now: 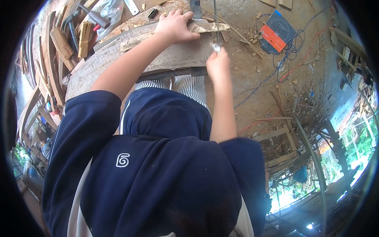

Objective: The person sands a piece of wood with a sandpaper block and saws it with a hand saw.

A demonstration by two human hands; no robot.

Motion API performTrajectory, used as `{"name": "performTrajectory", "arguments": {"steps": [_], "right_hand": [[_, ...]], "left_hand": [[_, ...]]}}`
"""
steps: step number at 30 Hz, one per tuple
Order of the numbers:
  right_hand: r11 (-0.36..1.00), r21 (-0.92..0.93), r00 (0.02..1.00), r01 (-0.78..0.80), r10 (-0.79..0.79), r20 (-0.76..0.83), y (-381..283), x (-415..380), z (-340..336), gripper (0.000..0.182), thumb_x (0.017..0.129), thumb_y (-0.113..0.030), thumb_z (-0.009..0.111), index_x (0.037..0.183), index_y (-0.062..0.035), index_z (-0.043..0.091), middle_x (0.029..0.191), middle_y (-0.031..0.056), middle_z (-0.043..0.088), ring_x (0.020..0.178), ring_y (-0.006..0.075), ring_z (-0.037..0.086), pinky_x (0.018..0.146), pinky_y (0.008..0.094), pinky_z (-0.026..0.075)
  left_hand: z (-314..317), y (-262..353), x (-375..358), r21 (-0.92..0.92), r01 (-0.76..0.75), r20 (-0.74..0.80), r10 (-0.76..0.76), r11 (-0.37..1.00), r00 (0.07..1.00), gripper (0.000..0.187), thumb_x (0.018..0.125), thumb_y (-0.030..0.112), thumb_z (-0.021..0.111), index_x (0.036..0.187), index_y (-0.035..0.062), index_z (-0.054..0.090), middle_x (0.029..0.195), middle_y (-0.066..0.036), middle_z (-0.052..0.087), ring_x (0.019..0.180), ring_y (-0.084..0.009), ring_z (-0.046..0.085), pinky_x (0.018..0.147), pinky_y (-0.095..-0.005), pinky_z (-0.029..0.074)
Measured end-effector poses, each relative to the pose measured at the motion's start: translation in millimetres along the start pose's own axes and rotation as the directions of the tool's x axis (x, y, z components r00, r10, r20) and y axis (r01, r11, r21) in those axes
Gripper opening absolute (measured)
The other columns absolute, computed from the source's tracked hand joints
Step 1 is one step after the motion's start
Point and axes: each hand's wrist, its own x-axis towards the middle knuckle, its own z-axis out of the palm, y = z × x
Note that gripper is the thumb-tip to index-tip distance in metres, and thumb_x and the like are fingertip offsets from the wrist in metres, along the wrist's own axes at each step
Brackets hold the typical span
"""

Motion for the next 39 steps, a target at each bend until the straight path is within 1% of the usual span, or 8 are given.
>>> {"name": "performTrajectory", "arguments": {"steps": [6,12,20,21,24,30,34,39], "right_hand": [[1.0,-0.017,1.0,0.011,-0.011,-0.012,29.7,-62.6,-4.5,0.024,0.095,-0.015,0.049,0.11,0.001,0.06,0.095,0.0308,0.066,0.096,0.0488,0.063,0.08,0.0537,0.051],[1.0,-0.025,1.0,0.002,-0.002,0.013,2.4,1.8,-2.0,0.025,0.095,-0.017,0.05,0.11,-0.0002,0.06,0.096,0.0311,0.066,0.098,0.0489,0.063,0.081,0.0544,0.051],[0.999,-0.013,0.997,-0.038,0.039,0.067,18.5,-41.2,-10.9,0.029,0.097,-0.017,0.048,0.118,-0.0005,0.06,0.097,0.0292,0.066,0.097,0.0447,0.065,0.082,0.0479,0.052],[0.998,0.053,0.998,-0.039,0.036,0.052,11.1,-13.8,-5.2,0.025,0.096,-0.016,0.048,0.112,-0.0019,0.061,0.098,0.0323,0.065,0.096,0.0488,0.063,0.082,0.0535,0.051],[0.998,-0.035,0.998,0.046,-0.047,-0.037,-5.1,10.5,2.4,0.024,0.095,-0.016,0.049,0.111,-0.0019,0.06,0.098,0.0314,0.065,0.097,0.0485,0.063,0.08,0.0535,0.051],[0.998,0.063,0.999,0.032,-0.032,0.005,33.3,-62.1,-10.3,0.023,0.095,-0.016,0.048,0.11,-0.0016,0.06,0.097,0.0314,0.065,0.096,0.0488,0.063,0.08,0.0537,0.05],[0.998,0.011,0.998,0.059,-0.059,-0.024,-0.5,14.8,4.3,0.024,0.095,-0.018,0.049,0.111,-0.0033,0.059,0.097,0.0323,0.065,0.097,0.0499,0.062,0.08,0.0542,0.051],[0.999,0.016,0.999,0.042,-0.042,-0.01,62.3,-57.3,-2.3,0.023,0.095,-0.017,0.048,0.109,-0.0014,0.059,0.095,0.0316,0.066,0.095,0.05,0.062,0.078,0.0552,0.051]], "left_hand": [[0.8,0.3,0.3,-0.001,0.001,0.0,-0.001,1.0,1.0,0.079,0.069,0.062,0.067,0.134,0.0176,0.056,0.128,-0.014,0.058,0.129,-0.0288,0.05,0.106,-0.052,0.035],[2.2,0.0,-0.6,0.008,-0.013,-0.006,0.013,1.0,1.0,0.078,0.071,0.064,0.067,0.133,0.0183,0.057,0.13,-0.015,0.058,0.128,-0.0297,0.05,0.106,-0.052,0.035],[1.7,1.8,-2.2,0.043,-0.013,0.0,0.013,0.999,1.0,0.081,0.069,0.063,0.066,0.137,0.018,0.055,0.13,-0.015,0.058,0.13,-0.0297,0.05,0.105,-0.0495,0.037],[-0.6,1.3,-2.1,0.031,-0.017,0.002,0.017,0.999,1.0,0.081,0.07,0.063,0.066,0.137,0.0179,0.055,0.13,-0.015,0.057,0.13,-0.0296,0.049,0.105,-0.0498,0.037],[-2.1,1.0,-1.6,0.025,-0.01,0.017,0.009,1.0,1.0,0.081,0.07,0.063,0.066,0.137,0.0182,0.055,0.13,-0.015,0.057,0.131,-0.0296,0.049,0.106,-0.0509,0.037],[3.3,1.8,-3.3,0.055,-0.006,0.005,0.006,0.998,1.0,0.082,0.067,0.062,0.067,0.137,0.0195,0.056,0.13,-0.013,0.058,0.13,-0.0286,0.049,0.105,-0.0513,0.037],[-1.0,0.1,-2.6,0.008,0.001,-0.007,-0.001,1.0,1.0,0.08,0.068,0.062,0.067,0.135,0.0193,0.057,0.13,-0.013,0.058,0.13,-0.0285,0.049,0.104,-0.0514,0.037],[-2.4,1.9,-0.5,0.031,0.015,0.032,-0.016,0.999,0.999,0.079,0.068,0.062,0.067,0.135,0.0211,0.057,0.13,-0.013,0.058,0.129,-0.0285,0.05,0.103,-0.0518,0.038]]}}
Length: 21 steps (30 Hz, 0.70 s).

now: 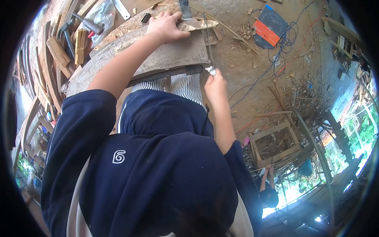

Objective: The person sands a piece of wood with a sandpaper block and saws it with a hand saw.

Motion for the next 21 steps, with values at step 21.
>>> {"name": "performTrajectory", "arguments": {"steps": [21], "right_hand": [[1.0,0.024,1.0,0.007,-0.008,0.013,4.4,-9.9,2.2,0.026,0.095,-0.012,0.05,0.116,0.0005,0.058,0.096,0.031,0.065,0.097,0.0489,0.062,0.078,0.0516,0.051]], "left_hand": [[-11.4,4.2,-1.5,-0.148,-0.047,-0.008,0.046,0.988,0.999,0.057,0.074,0.048,0.066,0.115,0.0092,0.068,0.106,-0.02,0.068,0.109,-0.0372,0.062,0.091,-0.0452,0.049]]}}
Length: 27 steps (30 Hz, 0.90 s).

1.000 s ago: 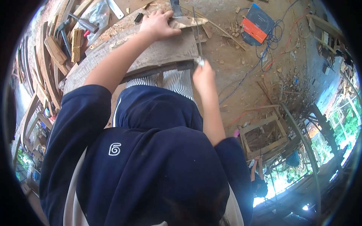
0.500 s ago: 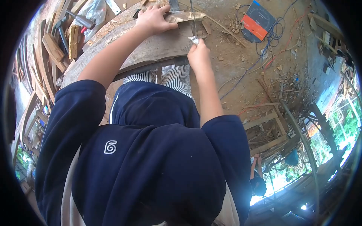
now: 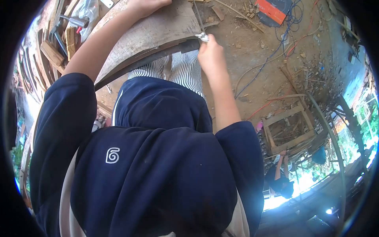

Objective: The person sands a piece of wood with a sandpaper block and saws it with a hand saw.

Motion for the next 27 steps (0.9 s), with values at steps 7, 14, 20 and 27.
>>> {"name": "performTrajectory", "arguments": {"steps": [7,14,20,27], "right_hand": [[0.998,-0.015,0.998,-0.054,0.054,0.03,8.0,-22.0,-12.3,0.023,0.094,-0.014,0.051,0.111,0.0009,0.056,0.089,0.0313,0.066,0.09,0.0491,0.064,0.076,0.056,0.051],[0.987,-0.003,0.987,-0.158,0.158,0.037,-11.7,-56.2,-14.5,0.024,0.094,-0.015,0.051,0.112,0.0006,0.053,0.09,0.0306,0.067,0.09,0.049,0.064,0.078,0.0555,0.052],[0.979,-0.012,0.978,-0.204,0.205,0.044,-20.7,-57.6,-10.8,0.023,0.094,-0.015,0.052,0.111,0.0,0.052,0.091,0.0313,0.067,0.091,0.0487,0.065,0.078,0.056,0.052],[0.991,-0.018,0.99,-0.134,0.134,-0.037,-19.3,-2.4,-0.2,0.021,0.095,-0.016,0.051,0.108,-0.0005,0.055,0.093,0.0305,0.067,0.092,0.048,0.065,0.08,0.0555,0.052]], "left_hand": [[21.3,-13.8,-3.5,0.121,-0.419,-0.214,0.436,0.9,0.874,0.037,0.087,0.032,0.066,0.115,0.0077,0.069,0.102,-0.014,0.061,0.115,-0.034,0.052,0.103,-0.0433,0.04],[20.4,-10.7,-10.4,0.324,-0.518,-0.16,0.586,0.791,0.794,0.029,0.092,0.027,0.062,0.111,0.0065,0.069,0.106,-0.014,0.062,0.111,-0.0326,0.055,0.102,-0.0449,0.041],[34.1,-1.9,-15.1,0.308,-0.425,-0.155,0.486,0.851,0.86,0.029,0.093,0.022,0.057,0.117,0.0044,0.06,0.104,-0.016,0.06,0.106,-0.0341,0.059,0.089,-0.0439,0.05],[52.6,-15.0,3.4,0.519,-0.413,-0.105,0.535,0.748,0.838,0.03,0.096,0.026,0.052,0.113,0.0015,0.055,0.105,-0.021,0.057,0.097,-0.0399,0.061,0.075,-0.0438,0.054]]}}
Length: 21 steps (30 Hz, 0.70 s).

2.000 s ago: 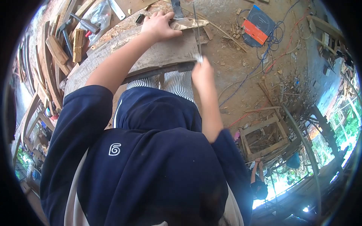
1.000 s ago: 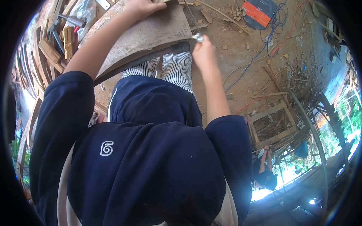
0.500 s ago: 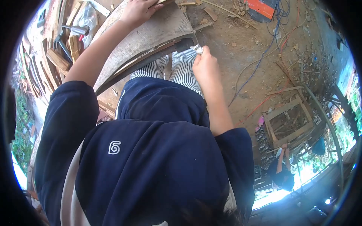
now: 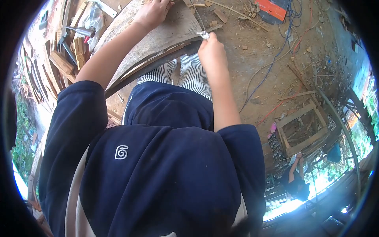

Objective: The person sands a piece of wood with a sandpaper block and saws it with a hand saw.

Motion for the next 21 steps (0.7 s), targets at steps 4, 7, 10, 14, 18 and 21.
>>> {"name": "performTrajectory", "arguments": {"steps": [4,7,10,14,18,21], "right_hand": [[1.0,-0.008,1.0,0.018,-0.018,0.013,8.6,-10.9,-2.1,0.019,0.095,-0.016,0.05,0.107,-0.002,0.056,0.092,0.0306,0.067,0.092,0.0479,0.065,0.079,0.0556,0.051],[0.999,0.021,1.0,0.026,-0.026,-0.002,30.0,-28.4,0.4,0.018,0.095,-0.016,0.051,0.105,-0.0024,0.056,0.088,0.0303,0.066,0.089,0.0488,0.064,0.076,0.0574,0.05],[0.999,-0.025,0.999,0.047,-0.047,0.02,18.4,-11.0,-1.1,0.017,0.094,-0.016,0.051,0.105,-0.0031,0.056,0.086,0.0296,0.066,0.087,0.049,0.064,0.074,0.0576,0.05],[0.99,-0.003,0.989,0.144,-0.144,-0.045,8.6,28.7,11.9,0.019,0.094,-0.015,0.052,0.107,-0.0031,0.056,0.085,0.0294,0.066,0.085,0.0488,0.064,0.072,0.0565,0.051],[0.993,0.05,0.994,0.109,-0.109,-0.016,39.0,-9.1,20.1,0.023,0.093,-0.014,0.051,0.112,-0.0026,0.057,0.085,0.0298,0.066,0.085,0.0485,0.065,0.072,0.0562,0.051],[0.991,0.093,0.996,0.091,-0.091,-0.002,44.0,-3.8,12.9,0.025,0.093,-0.012,0.05,0.115,-0.0024,0.058,0.085,0.0297,0.066,0.086,0.0481,0.065,0.072,0.0556,0.051]], "left_hand": [[-44.7,18.0,0.5,-0.369,0.282,0.119,-0.256,0.886,0.959,0.037,0.098,0.031,0.048,0.118,0.0008,0.054,0.112,-0.022,0.057,0.103,-0.0414,0.059,0.085,-0.0495,0.051],[-19.1,12.1,5.5,-0.385,0.348,0.045,-0.359,0.855,0.932,0.04,0.1,0.033,0.042,0.125,0.0034,0.054,0.122,-0.021,0.059,0.109,-0.0413,0.058,0.093,-0.0526,0.046],[0.7,16.3,2.2,-0.134,0.277,-0.17,-0.297,0.952,0.94,0.042,0.101,0.034,0.036,0.127,0.0066,0.054,0.127,-0.019,0.06,0.115,-0.0403,0.057,0.098,-0.0532,0.043],[-28.7,15.8,9.6,-0.309,0.361,0.12,-0.341,0.88,0.932,0.044,0.101,0.034,0.033,0.13,0.0082,0.055,0.128,-0.019,0.061,0.121,-0.039,0.055,0.102,-0.0568,0.039],[-38.3,20.5,8.8,-0.286,0.434,0.25,-0.371,0.854,0.894,0.044,0.101,0.033,0.033,0.131,0.0086,0.055,0.13,-0.018,0.06,0.124,-0.0379,0.053,0.103,-0.0576,0.038],[-26.9,20.1,8.1,-0.266,0.428,0.197,-0.386,0.864,0.901,0.043,0.101,0.032,0.033,0.129,0.009,0.056,0.13,-0.018,0.06,0.123,-0.0369,0.053,0.102,-0.0573,0.038]]}}
